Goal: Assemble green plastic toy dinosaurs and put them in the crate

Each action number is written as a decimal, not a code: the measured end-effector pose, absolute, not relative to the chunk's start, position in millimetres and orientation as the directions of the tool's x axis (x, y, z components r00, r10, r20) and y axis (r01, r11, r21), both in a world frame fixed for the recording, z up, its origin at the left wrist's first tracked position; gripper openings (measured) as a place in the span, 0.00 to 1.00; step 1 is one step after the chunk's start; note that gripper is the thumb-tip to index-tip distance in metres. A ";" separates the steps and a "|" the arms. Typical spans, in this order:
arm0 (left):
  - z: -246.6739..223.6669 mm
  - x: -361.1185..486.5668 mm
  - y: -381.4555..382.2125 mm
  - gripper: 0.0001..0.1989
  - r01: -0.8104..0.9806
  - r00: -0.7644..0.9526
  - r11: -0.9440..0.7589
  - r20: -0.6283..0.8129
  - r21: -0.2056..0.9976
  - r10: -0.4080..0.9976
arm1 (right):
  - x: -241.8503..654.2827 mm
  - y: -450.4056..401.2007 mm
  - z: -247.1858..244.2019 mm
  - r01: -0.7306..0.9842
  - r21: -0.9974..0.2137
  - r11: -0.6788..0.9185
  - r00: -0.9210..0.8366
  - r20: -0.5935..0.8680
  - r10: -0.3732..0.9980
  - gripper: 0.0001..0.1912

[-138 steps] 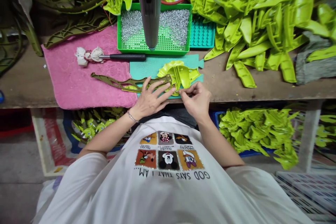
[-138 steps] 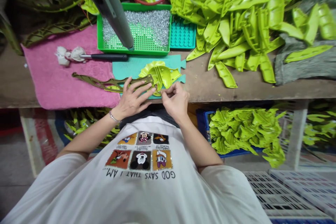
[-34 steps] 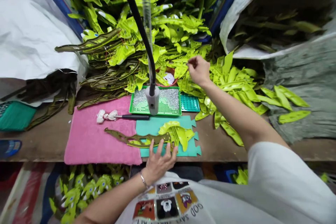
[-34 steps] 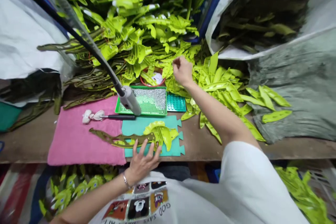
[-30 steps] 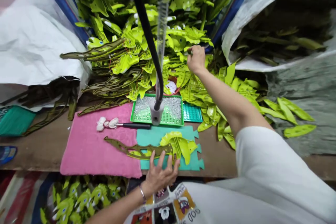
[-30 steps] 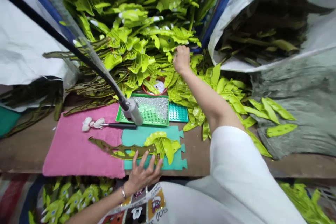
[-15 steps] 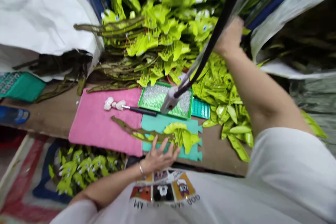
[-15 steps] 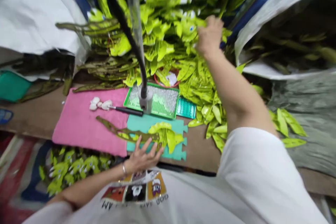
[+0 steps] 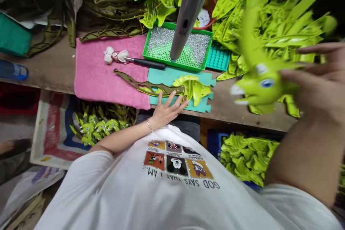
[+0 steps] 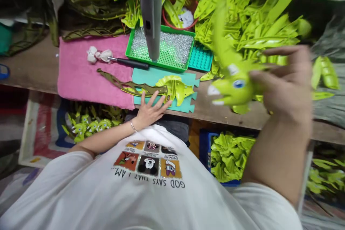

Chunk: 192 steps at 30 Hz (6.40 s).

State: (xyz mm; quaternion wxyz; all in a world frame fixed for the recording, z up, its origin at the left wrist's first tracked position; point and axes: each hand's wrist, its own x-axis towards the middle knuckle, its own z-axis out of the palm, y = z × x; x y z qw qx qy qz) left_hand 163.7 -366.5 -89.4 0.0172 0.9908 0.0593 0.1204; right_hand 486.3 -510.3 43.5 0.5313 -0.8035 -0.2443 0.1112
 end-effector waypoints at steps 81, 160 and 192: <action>-88.5 160.6 -363.0 0.31 0.101 0.978 -0.987 0.170 0.125 0.121 | 411.4 -559.0 -55.1 0.724 -0.429 -0.541 0.673 0.266 0.690 0.26; -58.0 158.5 -326.4 0.21 0.299 0.834 -0.941 0.436 0.161 0.340 | 442.2 -481.1 -25.7 0.611 -0.785 -0.102 0.260 0.077 0.963 0.09; -39.6 175.0 -275.2 0.23 0.081 0.972 -0.996 0.219 0.031 0.086 | 409.4 -475.3 -26.4 0.299 -0.875 -0.381 0.640 -0.112 0.760 0.15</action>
